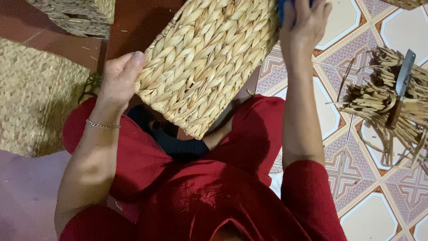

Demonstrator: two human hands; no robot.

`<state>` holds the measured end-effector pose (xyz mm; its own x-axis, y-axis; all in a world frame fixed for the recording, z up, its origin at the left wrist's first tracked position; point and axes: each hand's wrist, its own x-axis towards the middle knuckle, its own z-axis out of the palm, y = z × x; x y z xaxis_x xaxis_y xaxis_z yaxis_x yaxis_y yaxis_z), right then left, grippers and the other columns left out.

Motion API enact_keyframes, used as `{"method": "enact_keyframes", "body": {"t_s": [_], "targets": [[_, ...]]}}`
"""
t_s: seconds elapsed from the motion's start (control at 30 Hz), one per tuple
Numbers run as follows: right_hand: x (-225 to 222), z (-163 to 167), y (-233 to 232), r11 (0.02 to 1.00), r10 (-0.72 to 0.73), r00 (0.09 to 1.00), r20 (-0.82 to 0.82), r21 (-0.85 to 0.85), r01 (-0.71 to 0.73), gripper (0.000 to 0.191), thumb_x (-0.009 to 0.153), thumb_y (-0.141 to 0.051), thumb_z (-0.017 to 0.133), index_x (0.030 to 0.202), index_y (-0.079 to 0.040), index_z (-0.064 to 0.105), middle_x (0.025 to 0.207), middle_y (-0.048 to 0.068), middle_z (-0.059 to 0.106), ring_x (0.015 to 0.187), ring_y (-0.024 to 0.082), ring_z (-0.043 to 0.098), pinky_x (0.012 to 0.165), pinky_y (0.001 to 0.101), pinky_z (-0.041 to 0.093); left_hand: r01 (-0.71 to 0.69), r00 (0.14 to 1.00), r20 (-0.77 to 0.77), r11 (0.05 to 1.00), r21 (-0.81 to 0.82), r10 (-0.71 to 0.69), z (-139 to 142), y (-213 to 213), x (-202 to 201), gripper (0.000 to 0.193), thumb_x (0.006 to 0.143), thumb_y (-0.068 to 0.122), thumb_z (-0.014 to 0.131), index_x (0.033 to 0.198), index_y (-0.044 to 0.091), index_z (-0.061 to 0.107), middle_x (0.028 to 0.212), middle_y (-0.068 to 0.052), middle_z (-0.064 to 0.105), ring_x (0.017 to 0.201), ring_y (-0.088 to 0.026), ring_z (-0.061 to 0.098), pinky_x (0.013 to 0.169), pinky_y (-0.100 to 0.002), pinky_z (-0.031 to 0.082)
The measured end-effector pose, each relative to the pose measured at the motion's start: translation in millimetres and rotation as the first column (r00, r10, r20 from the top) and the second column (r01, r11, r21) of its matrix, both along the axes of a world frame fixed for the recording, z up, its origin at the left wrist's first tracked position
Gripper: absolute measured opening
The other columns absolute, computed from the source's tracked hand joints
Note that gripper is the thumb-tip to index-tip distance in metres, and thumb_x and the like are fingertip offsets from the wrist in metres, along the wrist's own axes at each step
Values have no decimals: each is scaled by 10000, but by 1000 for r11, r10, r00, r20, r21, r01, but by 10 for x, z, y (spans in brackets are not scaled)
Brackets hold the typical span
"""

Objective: The person sits on the floor and wipes woven water-hyacinth storage baskets with a blue cloth, turning each basket to clean its sides, top and interior. They briefly trim loose fibers from a basket edge with scissors before resuming wiping.

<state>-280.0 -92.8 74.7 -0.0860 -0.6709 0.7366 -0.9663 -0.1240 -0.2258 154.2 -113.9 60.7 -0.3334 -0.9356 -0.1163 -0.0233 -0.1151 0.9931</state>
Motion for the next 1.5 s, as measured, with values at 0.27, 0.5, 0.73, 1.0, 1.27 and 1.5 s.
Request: {"method": "enact_keyframes", "body": {"t_s": [0.27, 0.5, 0.73, 1.0, 1.27, 1.5], "targets": [[1702, 340, 1364, 926, 371, 920, -126, 123, -357, 424, 968, -138, 783, 1369, -164, 649, 1278, 200, 654, 867, 259, 546, 680, 392, 444, -8, 998, -55, 999, -37, 6, -85, 2, 71, 356, 1142, 306, 566, 1085, -25, 683, 986, 21, 661, 883, -50, 552, 802, -234, 492], [1654, 435, 1156, 878, 475, 844, -249, 193, -438, 515, 912, -37, 763, 1387, -221, 685, 1272, 139, 698, 736, 169, 472, 614, 337, 385, 8, 998, -63, 1000, -2, -8, -30, 3, 26, 368, 1119, 324, 558, 1098, -19, 691, 988, 25, 673, 872, -45, 570, 788, -236, 505], [371, 229, 141, 997, 57, 960, -275, 72, -38, 459, 961, -63, 762, 1394, -175, 658, 1335, 166, 612, 1070, 348, 586, 835, 448, 523, 16, 1000, -20, 999, -41, -17, -28, -53, -26, 402, 1120, 335, 556, 1094, -37, 705, 973, 17, 676, 870, -43, 568, 787, -239, 508], [91, 91, -172, 991, -135, 958, -255, -20, 134, 481, 976, -71, 753, 1434, -199, 677, 1287, 182, 627, 1013, 327, 574, 776, 433, 512, -3, 1000, -19, 1000, -15, 2, -6, -69, -90, 382, 1088, 333, 553, 1084, -12, 715, 941, 22, 692, 838, -39, 582, 759, -231, 517], [1749, 437, 1168, 919, 381, 902, -203, 189, -346, 465, 950, -78, 719, 1404, -144, 640, 1302, 228, 639, 861, 256, 526, 661, 405, 421, 7, 998, -56, 1000, -3, -7, -77, -74, -60, 386, 1102, 352, 555, 1069, 2, 713, 930, 48, 657, 834, -26, 540, 752, -222, 484], [1728, 482, 1100, 870, 490, 827, -275, 208, -447, 536, 881, -76, 808, 1378, -242, 696, 1308, 116, 677, 799, 185, 458, 605, 326, 378, 40, 997, -69, 999, 14, -39, -121, -69, -32, 429, 1140, 377, 539, 1013, 1, 702, 883, 57, 611, 791, -29, 490, 703, -231, 444]]}}
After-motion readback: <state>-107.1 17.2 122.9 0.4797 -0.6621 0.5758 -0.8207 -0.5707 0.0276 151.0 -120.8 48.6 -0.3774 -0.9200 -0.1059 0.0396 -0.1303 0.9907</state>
